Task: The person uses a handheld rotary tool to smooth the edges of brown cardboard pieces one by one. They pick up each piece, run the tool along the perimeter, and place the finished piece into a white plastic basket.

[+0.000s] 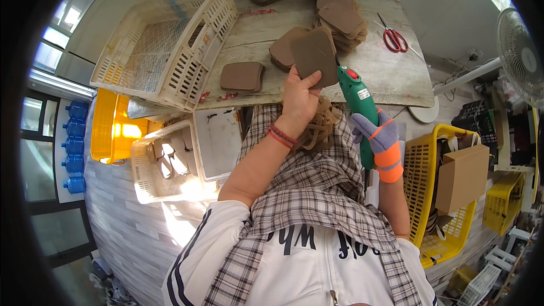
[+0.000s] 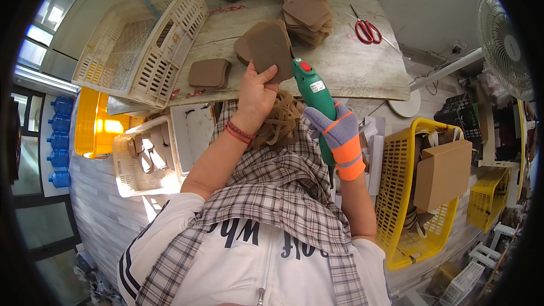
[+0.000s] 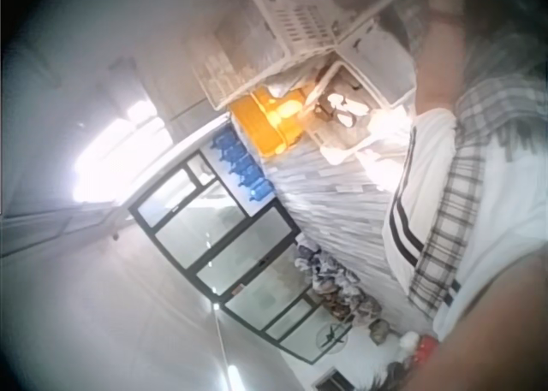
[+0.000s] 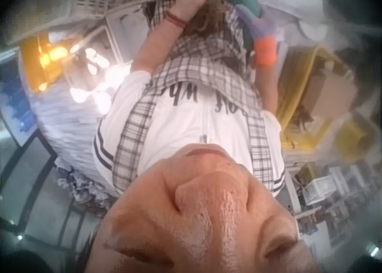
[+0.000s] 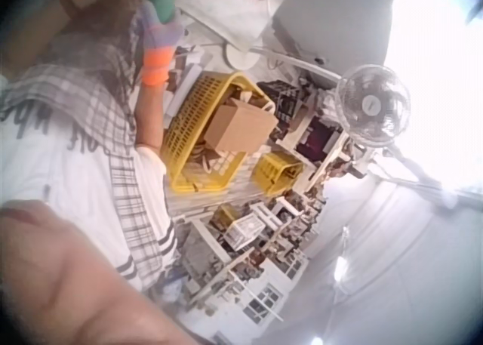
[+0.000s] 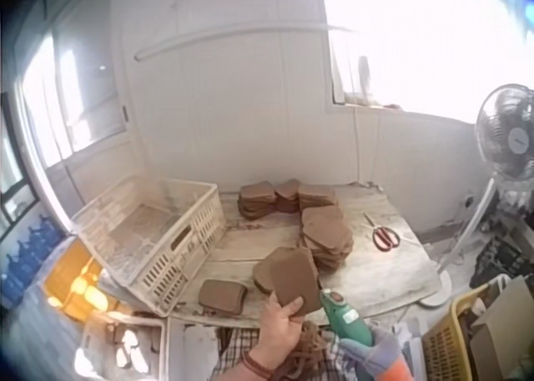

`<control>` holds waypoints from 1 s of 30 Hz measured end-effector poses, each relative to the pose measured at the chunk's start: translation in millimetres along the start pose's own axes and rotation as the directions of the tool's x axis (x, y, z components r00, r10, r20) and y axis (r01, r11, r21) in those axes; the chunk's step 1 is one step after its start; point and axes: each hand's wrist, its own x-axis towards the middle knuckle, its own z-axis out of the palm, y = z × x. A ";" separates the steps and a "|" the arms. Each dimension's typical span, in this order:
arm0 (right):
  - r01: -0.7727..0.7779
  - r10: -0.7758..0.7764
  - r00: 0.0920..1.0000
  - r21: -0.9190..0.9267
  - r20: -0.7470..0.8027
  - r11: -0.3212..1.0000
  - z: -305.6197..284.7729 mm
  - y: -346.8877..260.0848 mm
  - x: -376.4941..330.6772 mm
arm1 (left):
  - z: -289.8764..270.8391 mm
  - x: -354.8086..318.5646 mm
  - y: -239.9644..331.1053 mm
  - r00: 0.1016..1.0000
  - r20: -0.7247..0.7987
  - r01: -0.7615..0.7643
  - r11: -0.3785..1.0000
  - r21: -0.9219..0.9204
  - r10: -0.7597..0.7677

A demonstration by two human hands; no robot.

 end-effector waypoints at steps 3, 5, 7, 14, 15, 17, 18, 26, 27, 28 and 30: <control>-0.004 0.004 1.000 -0.013 -0.005 1.000 -2.2 -1.8 2.0 | -3.0 -5.7 -5.0 0.999 0.006 0.033 0.998 0.061 -0.033; -0.002 0.002 1.000 -0.035 -0.009 0.999 -4.8 -2.8 4.0 | -5.8 -9.1 -8.1 0.999 0.013 0.048 0.996 0.076 -0.049; 0.001 -0.002 1.000 -0.025 -0.013 1.000 -5.9 -4.4 4.3 | -6.6 -13.3 -8.5 0.998 0.030 0.057 0.993 0.101 -0.060; 0.006 -0.004 1.000 -0.081 0.020 0.997 -20.8 -9.0 0.4 | -19.7 -16.3 12.9 0.983 0.096 0.114 0.938 0.326 -0.153; -0.001 0.004 1.000 -0.118 0.025 0.993 -23.8 -9.9 -1.6 | -21.8 -15.5 19.1 0.982 0.103 0.112 0.920 0.377 -0.162; 0.002 0.007 0.999 -0.194 0.048 0.981 -30.6 -9.3 -5.6 | -30.5 -10.3 32.1 0.974 0.148 0.073 0.858 0.508 -0.170; 0.004 0.010 0.998 -0.233 0.058 0.973 -33.8 -9.1 -8.1 | -33.7 -9.0 38.7 0.969 0.171 0.051 0.822 0.568 -0.178; -0.063 0.100 0.985 -0.244 0.142 0.968 -34.7 -5.3 -23.8 | -29.5 -11.8 82.0 0.905 0.173 0.092 0.577 0.812 -0.388; -0.076 0.111 0.984 -0.236 0.142 0.969 -30.9 -6.4 -25.0 | -27.9 -13.8 83.8 0.900 0.164 0.107 0.568 0.816 -0.405; -0.088 0.123 0.982 -0.227 0.142 0.970 -28.4 -6.9 -25.8 | -29.7 -14.9 84.0 0.893 0.158 0.115 0.554 0.824 -0.420; -0.070 0.108 0.982 -0.235 0.155 0.969 -26.5 -2.5 -24.3 | -34.4 -16.3 82.9 0.880 0.149 0.129 0.529 0.839 -0.452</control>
